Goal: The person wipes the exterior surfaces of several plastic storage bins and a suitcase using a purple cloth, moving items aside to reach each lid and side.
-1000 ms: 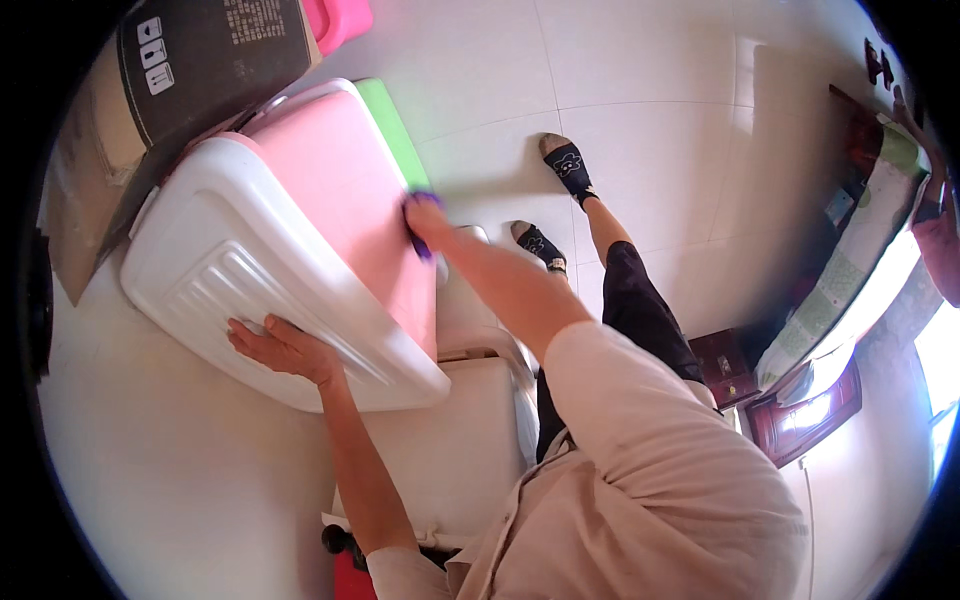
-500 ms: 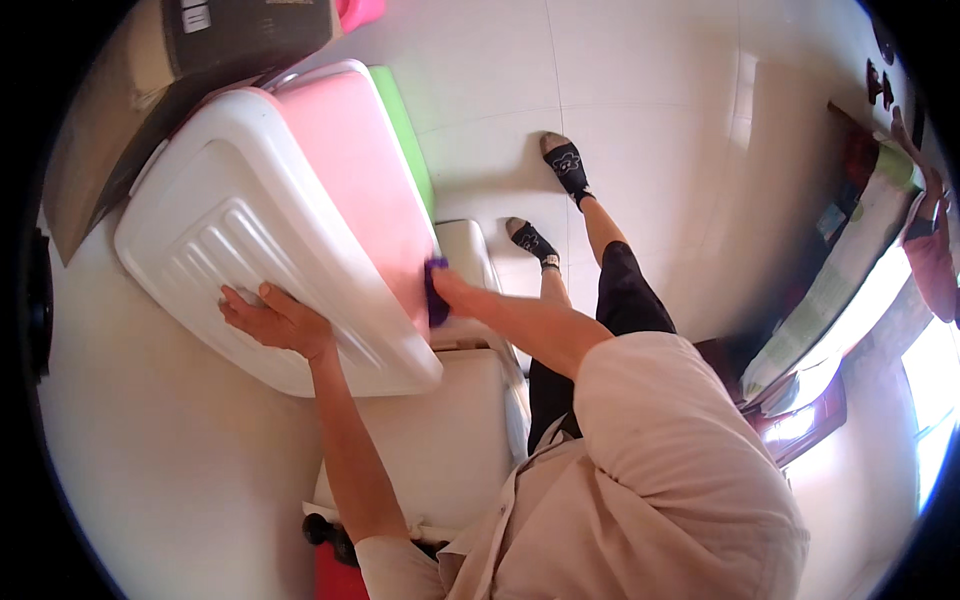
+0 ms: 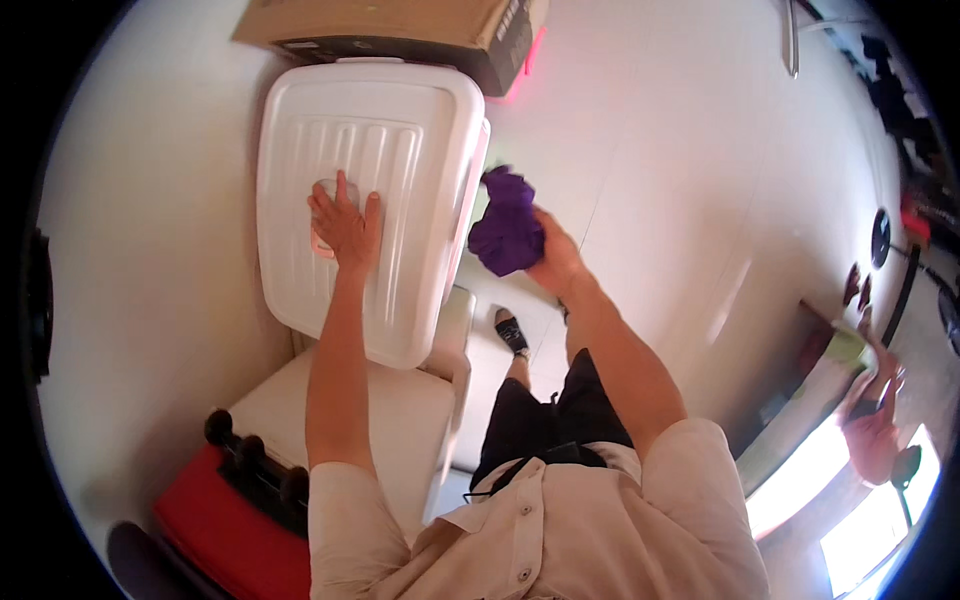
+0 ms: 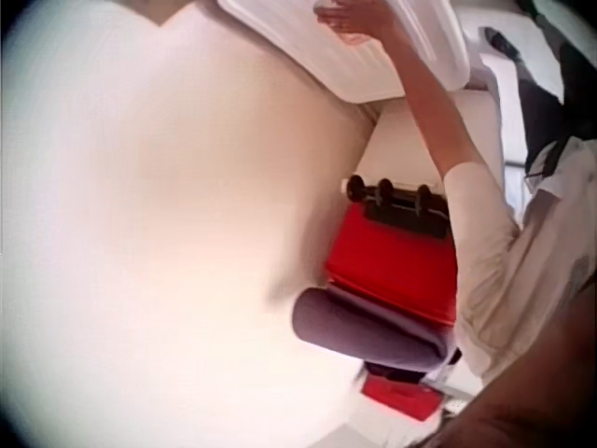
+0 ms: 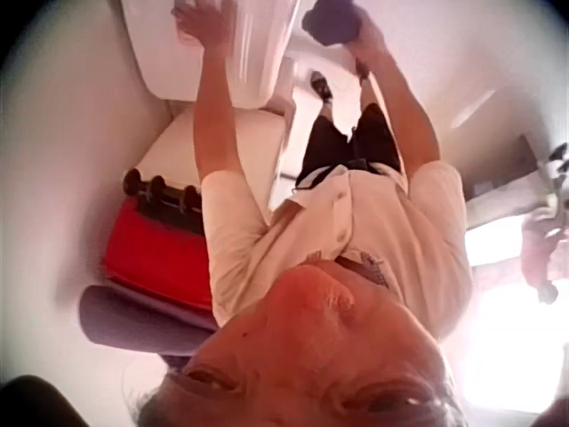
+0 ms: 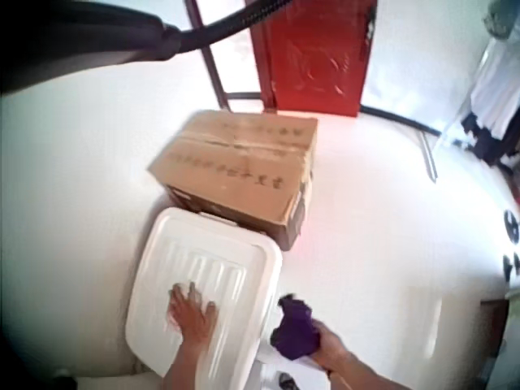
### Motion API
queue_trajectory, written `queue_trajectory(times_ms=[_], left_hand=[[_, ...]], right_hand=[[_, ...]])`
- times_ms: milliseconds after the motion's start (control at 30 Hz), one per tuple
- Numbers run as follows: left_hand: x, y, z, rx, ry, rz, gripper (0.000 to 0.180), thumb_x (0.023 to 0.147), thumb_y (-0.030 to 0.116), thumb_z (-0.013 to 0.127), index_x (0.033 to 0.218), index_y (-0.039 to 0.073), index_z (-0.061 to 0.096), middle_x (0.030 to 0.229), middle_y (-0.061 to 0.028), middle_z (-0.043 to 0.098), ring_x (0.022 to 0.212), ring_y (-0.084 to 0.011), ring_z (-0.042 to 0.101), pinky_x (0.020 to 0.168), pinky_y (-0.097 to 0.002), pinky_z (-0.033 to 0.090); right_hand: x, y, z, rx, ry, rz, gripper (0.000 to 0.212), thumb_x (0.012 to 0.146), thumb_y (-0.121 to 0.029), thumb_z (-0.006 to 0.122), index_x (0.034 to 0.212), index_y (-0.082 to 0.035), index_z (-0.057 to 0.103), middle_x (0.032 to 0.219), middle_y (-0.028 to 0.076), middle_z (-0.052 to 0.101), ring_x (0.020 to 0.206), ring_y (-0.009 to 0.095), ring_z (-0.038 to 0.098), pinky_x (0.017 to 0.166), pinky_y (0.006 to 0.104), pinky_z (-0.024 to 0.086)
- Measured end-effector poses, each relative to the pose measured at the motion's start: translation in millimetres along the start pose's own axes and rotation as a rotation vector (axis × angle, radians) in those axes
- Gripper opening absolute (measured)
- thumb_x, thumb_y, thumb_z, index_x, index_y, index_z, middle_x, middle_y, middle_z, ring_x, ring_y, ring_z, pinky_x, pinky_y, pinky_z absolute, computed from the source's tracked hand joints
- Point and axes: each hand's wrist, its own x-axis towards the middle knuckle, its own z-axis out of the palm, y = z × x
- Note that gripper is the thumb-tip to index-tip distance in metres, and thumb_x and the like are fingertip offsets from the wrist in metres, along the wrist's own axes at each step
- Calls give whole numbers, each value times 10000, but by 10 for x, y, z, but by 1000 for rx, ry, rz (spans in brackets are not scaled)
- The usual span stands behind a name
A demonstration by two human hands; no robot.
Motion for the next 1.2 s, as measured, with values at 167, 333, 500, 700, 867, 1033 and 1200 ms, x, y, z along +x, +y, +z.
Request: queue_trajectory(times_ms=[167,333,500,700,867,1033,1200], left_hand=[[-308,80,-373,-223,-4,-270,707,923,382,544,1504,85,270,1510,-273,246,1397,-522,148,1103,-614,157],[-1041,1172,-849,-1856,-380,-774,676,1003,587,286,1518,152,248,1520,-106,342,1396,-271,312,1148,-408,232],[-1391,1435,-1004,-2491,-80,-596,742,960,641,311,1451,86,346,1419,-93,464,1295,-225,469,1089,-387,387],[-1693,1476,-1267,-2077,370,-687,609,977,564,429,1388,115,390,1243,-50,541,1126,-170,548,984,-327,450],[-1691,1377,-1387,-1846,363,-798,668,944,532,551,1410,116,313,1250,-60,480,1155,-174,486,991,-329,421],[-1499,1038,-1255,-1731,458,-997,624,859,284,736,1347,59,418,1205,-94,552,1075,-189,557,913,-323,474],[-1475,483,-734,-1218,709,-1091,390,836,150,693,1188,20,589,1120,-105,619,977,-217,608,859,-342,489]], right_hand=[[-517,-417,555,-91,-236,29,423,978,-321,409,1250,-31,552,1232,126,615,1134,266,599,1036,420,452],[-730,-217,802,-95,-394,98,426,960,-314,433,1240,-17,555,1231,124,616,1125,262,602,1031,418,453],[-934,224,956,-201,-372,236,392,969,-286,435,1223,-14,559,1219,132,616,1110,257,606,1007,405,471],[-1144,592,1165,-706,-339,143,399,989,-288,431,1220,7,566,1168,116,621,1053,215,608,944,359,492],[-1019,858,1200,-1243,-388,-163,391,1004,-287,432,1208,9,586,1140,90,604,1024,166,577,904,300,463],[-964,1005,1565,-1076,-459,134,531,1025,-443,355,1347,-42,485,1293,110,533,1197,198,492,1032,314,372],[-509,916,1837,-1640,-527,-196,591,1026,-481,363,1379,-20,476,1350,195,520,1294,285,451,1087,371,333]])
